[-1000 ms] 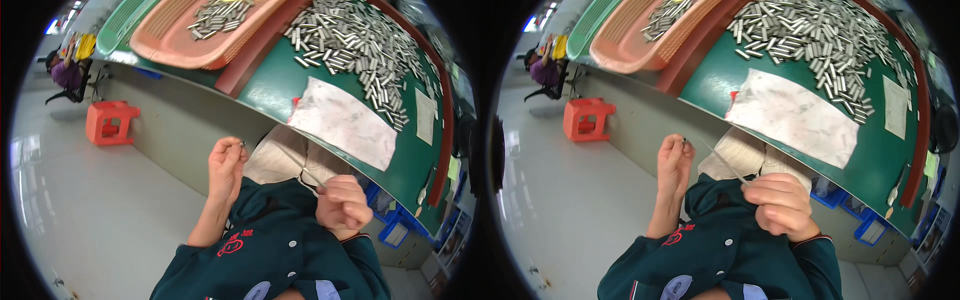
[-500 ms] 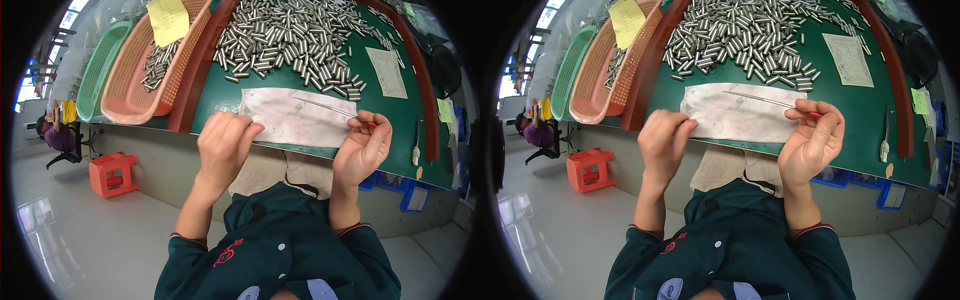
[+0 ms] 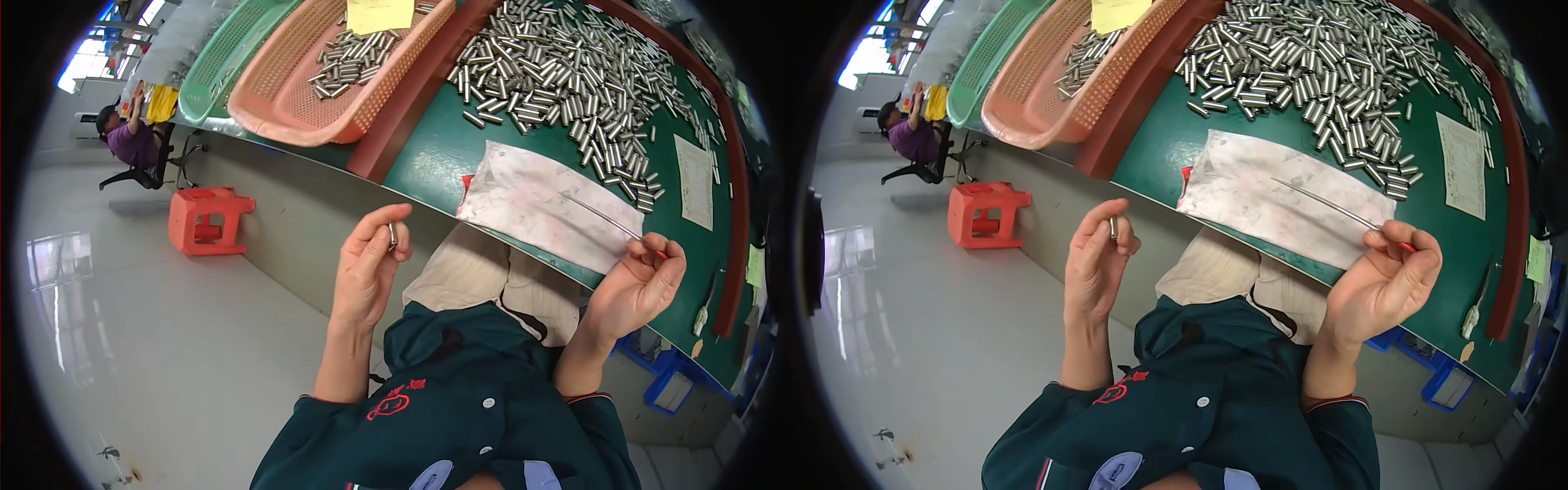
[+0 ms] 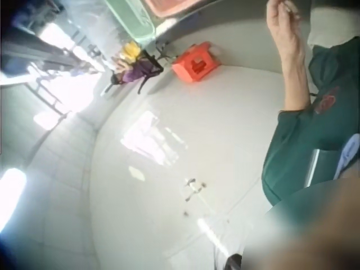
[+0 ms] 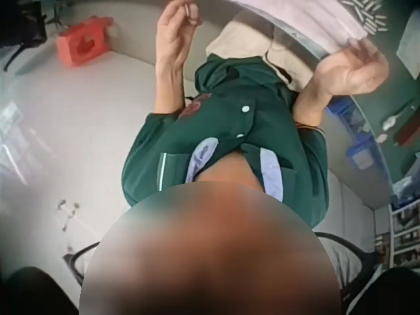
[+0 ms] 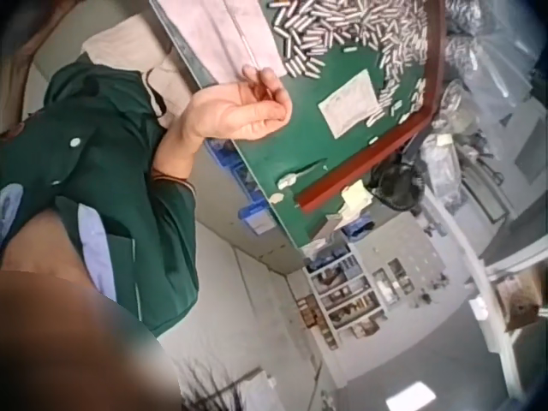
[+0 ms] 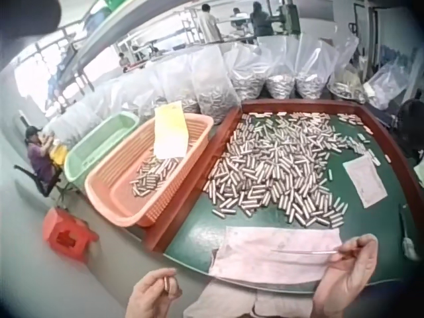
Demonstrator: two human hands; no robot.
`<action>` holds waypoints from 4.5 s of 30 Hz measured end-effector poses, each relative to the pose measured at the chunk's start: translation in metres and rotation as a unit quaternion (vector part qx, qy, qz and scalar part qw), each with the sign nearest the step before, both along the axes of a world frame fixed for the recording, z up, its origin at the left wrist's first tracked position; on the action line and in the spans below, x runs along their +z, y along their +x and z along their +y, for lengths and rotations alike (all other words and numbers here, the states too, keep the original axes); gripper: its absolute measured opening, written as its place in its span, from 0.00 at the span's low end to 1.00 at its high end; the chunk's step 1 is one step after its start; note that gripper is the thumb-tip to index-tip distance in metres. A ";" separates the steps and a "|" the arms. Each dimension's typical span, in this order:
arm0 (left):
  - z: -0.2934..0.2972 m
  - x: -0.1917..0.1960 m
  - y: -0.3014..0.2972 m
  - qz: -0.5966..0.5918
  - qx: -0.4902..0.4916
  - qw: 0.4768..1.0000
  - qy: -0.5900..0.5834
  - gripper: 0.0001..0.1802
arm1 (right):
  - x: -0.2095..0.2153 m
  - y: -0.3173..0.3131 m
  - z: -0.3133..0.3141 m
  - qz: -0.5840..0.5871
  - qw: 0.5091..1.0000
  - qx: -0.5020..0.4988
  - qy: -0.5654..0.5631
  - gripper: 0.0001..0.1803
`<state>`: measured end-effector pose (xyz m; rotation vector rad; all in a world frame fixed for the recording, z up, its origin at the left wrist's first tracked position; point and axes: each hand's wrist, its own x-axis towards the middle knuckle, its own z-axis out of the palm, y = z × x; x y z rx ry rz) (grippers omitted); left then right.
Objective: Inspecting and cleaning small metal tubes with a thin metal rod.
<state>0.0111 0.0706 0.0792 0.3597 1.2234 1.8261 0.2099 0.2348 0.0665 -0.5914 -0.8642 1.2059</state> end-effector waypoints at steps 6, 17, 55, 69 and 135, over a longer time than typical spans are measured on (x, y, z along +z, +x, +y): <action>-0.003 -0.010 0.002 0.037 -0.010 0.999 -0.003 0.14 | -0.001 0.000 0.000 -0.012 1.000 0.001 0.005 0.16; 0.002 -0.018 0.007 -0.015 -0.019 1.000 0.014 0.12 | 0.001 0.000 -0.002 -0.019 1.000 -0.008 0.018 0.15; 0.164 0.042 0.024 0.723 -0.119 0.680 0.022 0.04 | 0.005 0.003 -0.003 0.006 0.999 0.023 0.046 0.10; 0.180 0.032 0.043 0.750 -0.147 0.644 -0.038 0.08 | 0.004 0.004 -0.009 -0.018 0.995 0.032 0.090 0.09; -0.042 -0.040 0.016 -0.077 0.143 0.986 -0.035 0.06 | -0.015 -0.073 -0.083 -0.226 0.819 0.335 0.407 0.15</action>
